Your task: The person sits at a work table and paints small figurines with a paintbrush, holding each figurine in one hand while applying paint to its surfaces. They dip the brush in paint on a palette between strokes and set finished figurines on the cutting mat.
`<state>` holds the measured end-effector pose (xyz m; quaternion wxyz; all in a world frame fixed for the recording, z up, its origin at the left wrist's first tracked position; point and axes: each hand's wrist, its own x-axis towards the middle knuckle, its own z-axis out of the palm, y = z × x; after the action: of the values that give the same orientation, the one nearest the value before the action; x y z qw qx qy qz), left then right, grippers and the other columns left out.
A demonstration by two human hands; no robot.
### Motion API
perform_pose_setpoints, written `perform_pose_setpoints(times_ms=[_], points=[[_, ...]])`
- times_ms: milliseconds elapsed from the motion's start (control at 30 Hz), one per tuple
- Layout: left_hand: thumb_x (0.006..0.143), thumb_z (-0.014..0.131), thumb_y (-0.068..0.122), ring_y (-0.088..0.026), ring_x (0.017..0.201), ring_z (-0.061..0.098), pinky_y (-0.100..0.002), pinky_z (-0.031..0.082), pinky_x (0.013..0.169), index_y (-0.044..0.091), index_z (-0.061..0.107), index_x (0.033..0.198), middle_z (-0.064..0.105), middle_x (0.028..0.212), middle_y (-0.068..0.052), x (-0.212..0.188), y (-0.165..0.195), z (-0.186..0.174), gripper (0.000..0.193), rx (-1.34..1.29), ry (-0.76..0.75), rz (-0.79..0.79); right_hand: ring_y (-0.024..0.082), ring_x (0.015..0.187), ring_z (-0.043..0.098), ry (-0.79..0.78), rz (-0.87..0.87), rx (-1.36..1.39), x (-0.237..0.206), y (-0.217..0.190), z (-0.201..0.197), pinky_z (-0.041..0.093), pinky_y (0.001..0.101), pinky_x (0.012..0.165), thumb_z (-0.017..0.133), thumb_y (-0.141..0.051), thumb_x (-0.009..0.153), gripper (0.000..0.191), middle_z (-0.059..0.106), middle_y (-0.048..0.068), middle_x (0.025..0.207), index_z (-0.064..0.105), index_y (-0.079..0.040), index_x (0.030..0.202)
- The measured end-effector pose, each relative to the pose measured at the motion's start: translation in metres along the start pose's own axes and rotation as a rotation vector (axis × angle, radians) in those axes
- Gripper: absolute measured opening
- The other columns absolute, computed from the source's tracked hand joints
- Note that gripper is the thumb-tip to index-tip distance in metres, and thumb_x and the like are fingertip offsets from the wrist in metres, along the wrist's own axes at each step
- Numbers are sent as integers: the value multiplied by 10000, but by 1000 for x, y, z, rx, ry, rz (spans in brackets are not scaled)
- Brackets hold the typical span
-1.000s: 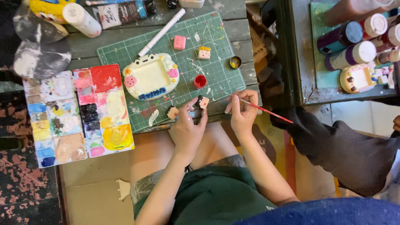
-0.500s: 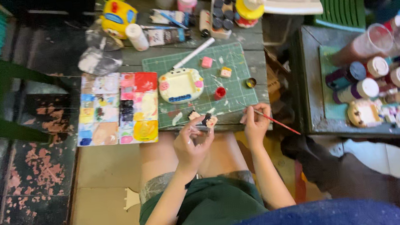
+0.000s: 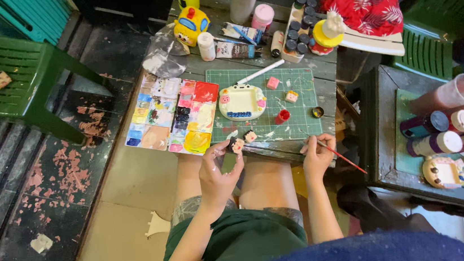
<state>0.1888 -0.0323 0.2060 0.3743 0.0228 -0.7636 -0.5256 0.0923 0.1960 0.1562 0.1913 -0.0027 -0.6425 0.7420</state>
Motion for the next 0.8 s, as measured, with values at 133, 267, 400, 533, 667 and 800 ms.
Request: perform_pose_setpoints(times_ms=[133, 267, 400, 533, 667, 800], points=[[852, 831, 29, -146, 907, 705, -278, 601, 803, 27, 545, 1261, 708, 1060, -88, -5, -6, -4, 499, 9, 22, -21, 103, 633, 568, -13, -10, -21, -3, 1, -1, 447, 230, 590, 566, -8, 1074, 183, 617, 97, 896, 408, -81, 1130], [830, 849, 37, -147, 869, 693, -279, 587, 788, 26, 555, 1254, 691, 1009, -74, -8, -17, -2, 516, 72, 48, 5, 102, 623, 570, -6, -2, -30, -2, 7, -2, 434, 226, 575, 561, -6, 1069, 184, 616, 94, 880, 405, -84, 1128], [827, 875, 60, -143, 854, 698, -271, 586, 781, 30, 547, 1249, 695, 1007, -65, -9, -29, 4, 535, 88, 67, 18, 105, 634, 575, -10, -15, -48, 2, 14, -3, 449, 232, 584, 566, 4, 1071, 179, 612, 96, 877, 416, -79, 1121], [837, 875, 71, -155, 868, 700, -273, 583, 787, 18, 506, 1247, 725, 1083, -87, -10, -39, 11, 555, 58, 71, 54, 101, 617, 573, 6, 18, -28, 5, 22, -5, 412, 219, 559, 568, 5, 1062, 193, 616, 94, 875, 406, -83, 1117], [817, 886, 86, -163, 858, 693, -281, 578, 777, 10, 505, 1246, 723, 1073, -93, -10, -45, 15, 579, 84, 62, 42, 99, 616, 572, -1, 6, -33, 9, 29, -6, 411, 217, 558, 570, 4, 1065, 190, 620, 96, 877, 410, -82, 1120], [804, 900, 91, -161, 836, 690, -281, 576, 750, 24, 520, 1234, 710, 1037, -95, -7, -55, 21, 578, 153, 49, 30, 99, 619, 574, 8, -3, -69, 15, 35, -8, 420, 219, 557, 570, 2, 1063, 180, 618, 93, 881, 418, -77, 1122]])
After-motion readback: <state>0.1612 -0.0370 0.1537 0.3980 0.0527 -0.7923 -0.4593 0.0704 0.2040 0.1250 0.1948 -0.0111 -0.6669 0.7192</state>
